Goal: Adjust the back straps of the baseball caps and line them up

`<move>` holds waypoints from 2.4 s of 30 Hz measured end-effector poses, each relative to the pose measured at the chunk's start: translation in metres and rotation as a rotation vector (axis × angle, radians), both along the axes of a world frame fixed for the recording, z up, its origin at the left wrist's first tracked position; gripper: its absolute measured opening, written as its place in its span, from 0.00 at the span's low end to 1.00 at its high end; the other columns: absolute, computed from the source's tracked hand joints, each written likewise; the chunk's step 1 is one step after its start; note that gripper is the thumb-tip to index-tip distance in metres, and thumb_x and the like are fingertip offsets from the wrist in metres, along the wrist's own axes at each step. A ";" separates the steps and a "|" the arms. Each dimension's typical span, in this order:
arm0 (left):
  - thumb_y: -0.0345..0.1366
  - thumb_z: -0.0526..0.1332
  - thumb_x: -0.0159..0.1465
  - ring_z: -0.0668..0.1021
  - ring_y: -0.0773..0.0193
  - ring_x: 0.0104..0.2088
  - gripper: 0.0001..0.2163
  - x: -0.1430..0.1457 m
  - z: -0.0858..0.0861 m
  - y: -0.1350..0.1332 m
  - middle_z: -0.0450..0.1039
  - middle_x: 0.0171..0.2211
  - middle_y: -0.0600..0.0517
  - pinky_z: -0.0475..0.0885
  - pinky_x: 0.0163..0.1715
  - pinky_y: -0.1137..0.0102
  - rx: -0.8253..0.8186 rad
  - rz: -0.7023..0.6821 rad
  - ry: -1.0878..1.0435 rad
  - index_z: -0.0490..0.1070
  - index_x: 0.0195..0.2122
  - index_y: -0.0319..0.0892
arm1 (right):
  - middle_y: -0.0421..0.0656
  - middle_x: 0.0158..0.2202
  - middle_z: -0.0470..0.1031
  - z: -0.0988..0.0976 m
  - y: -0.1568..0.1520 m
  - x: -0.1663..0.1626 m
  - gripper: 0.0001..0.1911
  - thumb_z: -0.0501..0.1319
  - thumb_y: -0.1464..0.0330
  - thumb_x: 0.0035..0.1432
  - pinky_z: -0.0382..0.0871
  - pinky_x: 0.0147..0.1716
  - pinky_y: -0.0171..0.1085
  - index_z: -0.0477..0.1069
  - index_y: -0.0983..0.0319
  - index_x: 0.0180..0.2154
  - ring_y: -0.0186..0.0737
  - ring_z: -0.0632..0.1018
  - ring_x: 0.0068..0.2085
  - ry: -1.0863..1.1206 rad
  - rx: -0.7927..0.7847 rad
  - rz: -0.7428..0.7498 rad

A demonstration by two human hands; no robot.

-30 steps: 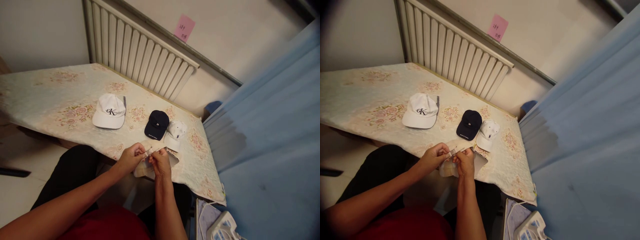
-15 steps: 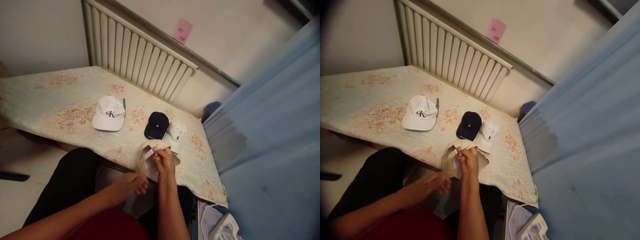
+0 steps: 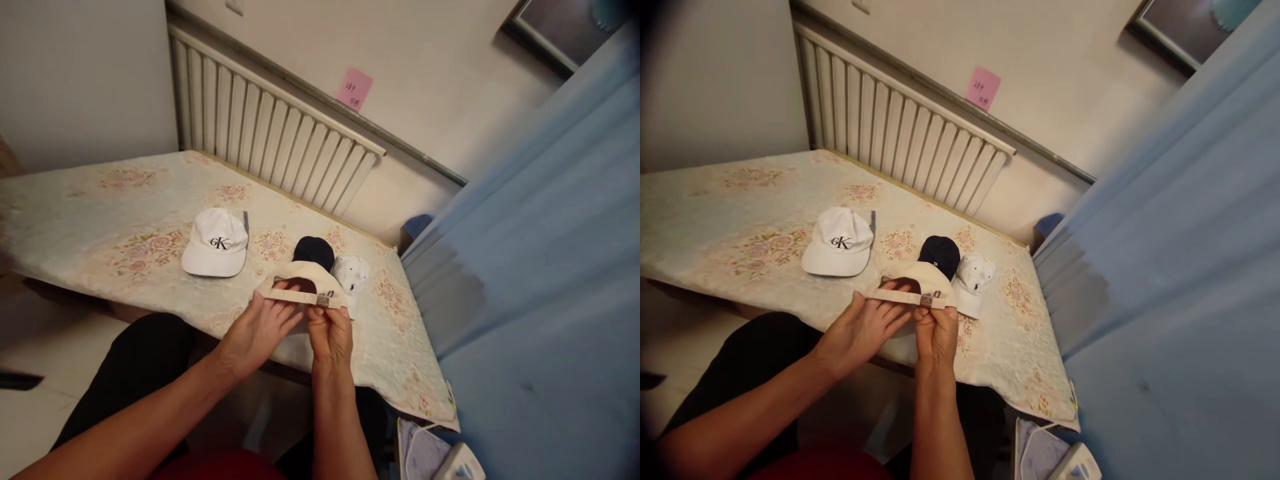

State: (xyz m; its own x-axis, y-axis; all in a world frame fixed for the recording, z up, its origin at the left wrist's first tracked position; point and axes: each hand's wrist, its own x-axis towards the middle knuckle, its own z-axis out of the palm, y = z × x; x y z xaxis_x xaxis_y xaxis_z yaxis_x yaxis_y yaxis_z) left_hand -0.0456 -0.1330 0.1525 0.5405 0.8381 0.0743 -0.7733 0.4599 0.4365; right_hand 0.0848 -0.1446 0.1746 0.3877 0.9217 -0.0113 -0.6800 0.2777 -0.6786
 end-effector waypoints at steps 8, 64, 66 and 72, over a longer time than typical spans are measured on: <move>0.43 0.47 0.69 0.70 0.61 0.57 0.18 0.009 0.017 0.018 0.66 0.58 0.46 0.66 0.58 0.63 -0.234 0.008 -0.093 0.65 0.53 0.41 | 0.37 0.30 0.73 -0.014 -0.002 -0.011 0.17 0.66 0.79 0.36 0.60 0.21 0.28 0.71 0.60 0.32 0.28 0.69 0.25 0.010 -0.021 -0.002; 0.45 0.48 0.68 0.76 0.53 0.49 0.17 0.019 0.011 0.006 0.73 0.49 0.39 0.64 0.52 0.57 0.027 -0.116 0.015 0.61 0.54 0.43 | 0.38 0.23 0.77 -0.004 -0.042 0.026 0.05 0.59 0.68 0.54 0.73 0.26 0.37 0.63 0.60 0.30 0.39 0.79 0.24 -0.775 -0.211 -0.083; 0.45 0.48 0.68 0.77 0.52 0.47 0.18 0.019 0.008 0.006 0.73 0.48 0.39 0.65 0.51 0.56 0.016 -0.119 0.030 0.60 0.55 0.43 | 0.37 0.21 0.76 -0.005 -0.042 0.023 0.04 0.58 0.68 0.54 0.73 0.23 0.36 0.62 0.59 0.30 0.39 0.79 0.23 -0.751 -0.218 -0.102; 0.46 0.49 0.68 0.75 0.53 0.50 0.21 0.018 0.005 0.006 0.73 0.49 0.39 0.63 0.53 0.56 -0.012 -0.111 0.041 0.57 0.58 0.42 | 0.36 0.23 0.75 -0.004 -0.044 0.020 0.05 0.58 0.69 0.53 0.73 0.24 0.35 0.65 0.61 0.34 0.40 0.81 0.26 -0.717 -0.242 -0.130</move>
